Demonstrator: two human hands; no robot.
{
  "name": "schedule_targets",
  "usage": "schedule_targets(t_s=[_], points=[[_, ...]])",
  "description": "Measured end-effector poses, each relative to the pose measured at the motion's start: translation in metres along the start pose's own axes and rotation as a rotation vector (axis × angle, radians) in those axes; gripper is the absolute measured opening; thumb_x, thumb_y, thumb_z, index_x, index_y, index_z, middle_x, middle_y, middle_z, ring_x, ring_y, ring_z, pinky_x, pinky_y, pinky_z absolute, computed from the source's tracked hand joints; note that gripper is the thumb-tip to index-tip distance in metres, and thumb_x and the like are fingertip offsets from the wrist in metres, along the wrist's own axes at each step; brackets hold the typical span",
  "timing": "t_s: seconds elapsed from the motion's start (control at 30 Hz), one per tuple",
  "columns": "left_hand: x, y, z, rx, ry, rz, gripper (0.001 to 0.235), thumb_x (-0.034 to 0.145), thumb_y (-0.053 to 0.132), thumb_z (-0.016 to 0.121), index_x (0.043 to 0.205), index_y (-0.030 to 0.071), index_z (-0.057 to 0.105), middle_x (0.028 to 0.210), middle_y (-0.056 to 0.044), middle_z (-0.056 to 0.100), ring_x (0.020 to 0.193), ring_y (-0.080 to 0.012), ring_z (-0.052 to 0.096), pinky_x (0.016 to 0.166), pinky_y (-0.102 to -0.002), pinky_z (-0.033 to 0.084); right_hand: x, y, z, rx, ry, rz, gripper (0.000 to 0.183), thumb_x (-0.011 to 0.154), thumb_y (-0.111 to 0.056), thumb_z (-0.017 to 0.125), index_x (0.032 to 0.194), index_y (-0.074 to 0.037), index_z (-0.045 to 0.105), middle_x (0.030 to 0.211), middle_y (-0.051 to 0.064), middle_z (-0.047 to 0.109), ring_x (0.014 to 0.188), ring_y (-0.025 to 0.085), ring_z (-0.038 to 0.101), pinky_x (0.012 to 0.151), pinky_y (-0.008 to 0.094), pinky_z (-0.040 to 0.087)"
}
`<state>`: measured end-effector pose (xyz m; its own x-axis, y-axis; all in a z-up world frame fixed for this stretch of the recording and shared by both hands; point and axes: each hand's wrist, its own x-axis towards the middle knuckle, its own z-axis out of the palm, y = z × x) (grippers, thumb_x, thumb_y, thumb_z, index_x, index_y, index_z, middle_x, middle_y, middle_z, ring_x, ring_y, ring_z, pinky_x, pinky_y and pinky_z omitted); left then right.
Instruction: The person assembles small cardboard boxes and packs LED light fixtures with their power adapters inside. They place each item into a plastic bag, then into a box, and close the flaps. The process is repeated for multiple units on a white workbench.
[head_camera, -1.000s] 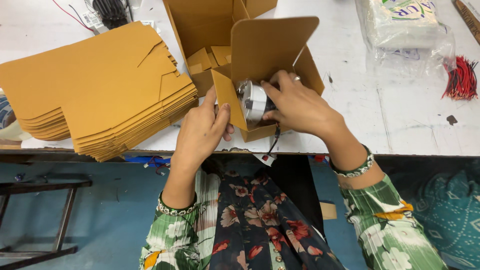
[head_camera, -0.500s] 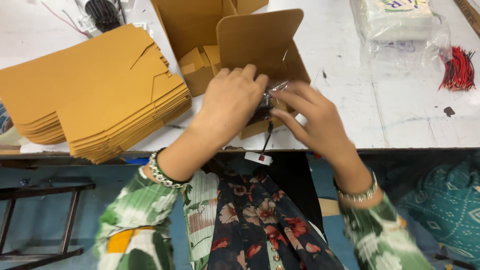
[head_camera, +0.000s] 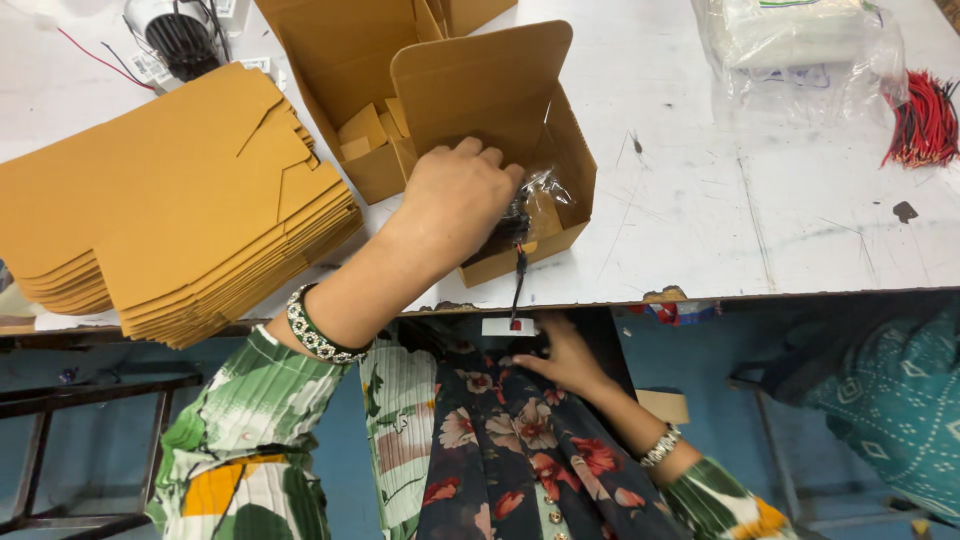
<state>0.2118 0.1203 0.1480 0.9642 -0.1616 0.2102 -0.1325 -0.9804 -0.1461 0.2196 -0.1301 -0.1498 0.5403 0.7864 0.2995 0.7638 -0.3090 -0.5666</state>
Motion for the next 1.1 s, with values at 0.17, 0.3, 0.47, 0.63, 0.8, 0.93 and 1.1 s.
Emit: schedule_targets(t_s=[0.17,0.3,0.47,0.63,0.8,0.93,1.1], points=[[-0.002,-0.002,0.008,-0.03,0.0,-0.016,0.017,0.08,0.01,0.067,0.096,0.009,0.072,0.093,-0.008,0.071,0.098,-0.0291,0.066,0.072,-0.04,0.057,0.007,0.0,0.036,0.535,-0.226,0.347,0.057,0.09,-0.026,0.081,0.139,-0.002,0.065,0.118,0.014,0.068,0.071,0.016,0.061,0.06,0.024,0.049],[-0.005,-0.006,0.013,-0.014,-0.037,-0.018,0.023,0.078,0.008,0.068,0.101,0.006,0.069,0.093,-0.012,0.072,0.097,-0.0331,0.066,0.073,-0.04,0.058,0.005,-0.006,0.037,0.791,-0.332,0.551,0.092,0.081,-0.017,0.085,0.156,-0.003,0.033,0.109,0.017,0.073,0.063,0.01,0.057,0.055,0.019,0.046],[-0.003,-0.005,0.012,-0.06,-0.044,-0.022,0.03,0.078,0.008,0.069,0.108,0.002,0.065,0.094,-0.016,0.071,0.093,-0.0365,0.066,0.073,-0.043,0.057,0.011,-0.01,0.048,1.118,-0.319,0.482,0.084,0.083,-0.009,0.08,0.15,-0.006,0.03,0.111,0.01,0.067,0.082,0.011,0.069,0.062,0.023,0.058],[-0.01,-0.01,0.005,-0.16,0.002,-0.07,0.031,0.076,0.011,0.073,0.105,0.003,0.064,0.104,-0.017,0.066,0.098,-0.0345,0.065,0.079,-0.043,0.056,0.011,-0.013,0.054,1.077,-0.295,0.398,0.058,0.088,-0.016,0.081,0.136,0.0,0.052,0.112,0.008,0.067,0.089,0.011,0.065,0.074,0.026,0.054],[-0.02,-0.012,0.001,-0.25,0.034,-0.052,0.052,0.077,0.018,0.076,0.127,0.01,0.063,0.108,-0.015,0.063,0.099,-0.0347,0.062,0.079,-0.045,0.055,-0.001,-0.037,-0.001,0.927,-0.316,0.303,0.043,0.096,-0.024,0.077,0.128,-0.001,0.059,0.112,0.006,0.06,0.101,0.012,0.063,0.086,0.027,0.057],[-0.02,-0.013,0.003,-0.161,0.056,0.038,0.06,0.077,0.018,0.073,0.136,0.022,0.065,0.111,-0.01,0.064,0.102,-0.0339,0.06,0.075,-0.044,0.055,0.001,-0.064,-0.087,0.968,-0.204,0.1,0.035,0.093,-0.019,0.078,0.12,-0.004,0.061,0.115,0.012,0.067,0.1,0.02,0.067,0.084,0.035,0.056],[-0.023,-0.013,0.009,-0.123,-0.009,0.03,0.037,0.088,0.023,0.066,0.124,0.029,0.071,0.116,-0.007,0.061,0.109,-0.0309,0.057,0.08,-0.043,0.053,0.025,-0.076,-0.204,0.847,0.18,0.118,0.051,0.09,-0.031,0.076,0.126,0.002,0.063,0.122,0.014,0.074,0.109,0.019,0.071,0.097,0.034,0.058]])
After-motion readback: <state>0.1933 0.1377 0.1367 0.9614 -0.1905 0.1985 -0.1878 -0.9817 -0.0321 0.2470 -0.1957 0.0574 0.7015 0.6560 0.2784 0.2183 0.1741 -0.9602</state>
